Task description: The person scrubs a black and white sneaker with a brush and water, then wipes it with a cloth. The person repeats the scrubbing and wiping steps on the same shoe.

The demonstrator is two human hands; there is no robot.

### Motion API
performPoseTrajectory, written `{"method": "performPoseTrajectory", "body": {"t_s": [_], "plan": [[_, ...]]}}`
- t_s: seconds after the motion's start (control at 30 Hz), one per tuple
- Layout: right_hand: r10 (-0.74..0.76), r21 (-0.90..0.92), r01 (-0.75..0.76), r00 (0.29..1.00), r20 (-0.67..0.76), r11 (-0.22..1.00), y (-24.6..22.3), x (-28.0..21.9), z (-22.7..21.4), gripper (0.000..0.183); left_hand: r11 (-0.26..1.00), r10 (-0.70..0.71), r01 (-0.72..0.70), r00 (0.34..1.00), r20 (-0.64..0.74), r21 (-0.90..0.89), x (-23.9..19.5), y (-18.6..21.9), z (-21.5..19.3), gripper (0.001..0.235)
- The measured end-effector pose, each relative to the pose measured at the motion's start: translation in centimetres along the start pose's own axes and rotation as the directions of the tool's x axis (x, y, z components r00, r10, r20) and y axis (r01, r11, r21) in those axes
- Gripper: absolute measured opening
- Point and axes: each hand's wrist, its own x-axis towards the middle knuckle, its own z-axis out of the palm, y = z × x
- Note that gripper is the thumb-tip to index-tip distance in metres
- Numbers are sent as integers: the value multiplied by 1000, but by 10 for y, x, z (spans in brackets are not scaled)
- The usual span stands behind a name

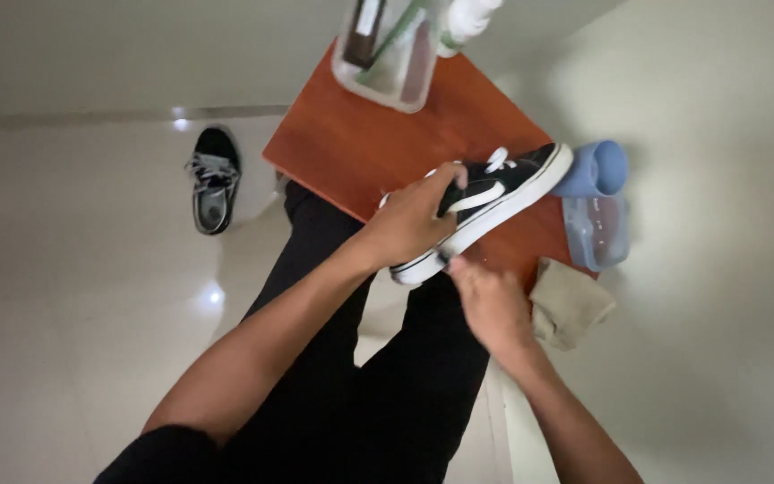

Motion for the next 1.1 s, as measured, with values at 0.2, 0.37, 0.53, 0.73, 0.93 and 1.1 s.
{"method": "performPoseTrajectory", "body": {"t_s": [0.2, 0.37, 0.53, 0.73, 0.93, 1.1], "plan": [[48, -332, -150, 954, -297, 931, 120, 43, -10, 55, 1000, 3, -2, 1000, 17, -29, -4, 11, -10, 46], [162, -299, -269, 928, -336, 916, 101, 48, -53, 66, 999, 2, -2, 1000, 13, -48, -5, 12, -10, 45], [-92, -538, -62, 963, -255, 841, 20, 31, -30, 47, 996, 8, -7, 1000, 12, -86, -4, 5, -8, 46], [-215, -574, 40, 946, -241, 818, 64, 32, -20, 41, 990, 14, -11, 1000, 19, -140, -10, 9, -14, 42], [-190, -313, 113, 955, -226, 943, -1, 21, -30, 37, 969, -1, 0, 1000, -7, -247, -2, 8, -12, 34], [306, 134, -291, 945, -112, 947, 23, 27, -68, 44, 993, 22, -19, 1000, 20, -117, 2, 12, -8, 43]]}}
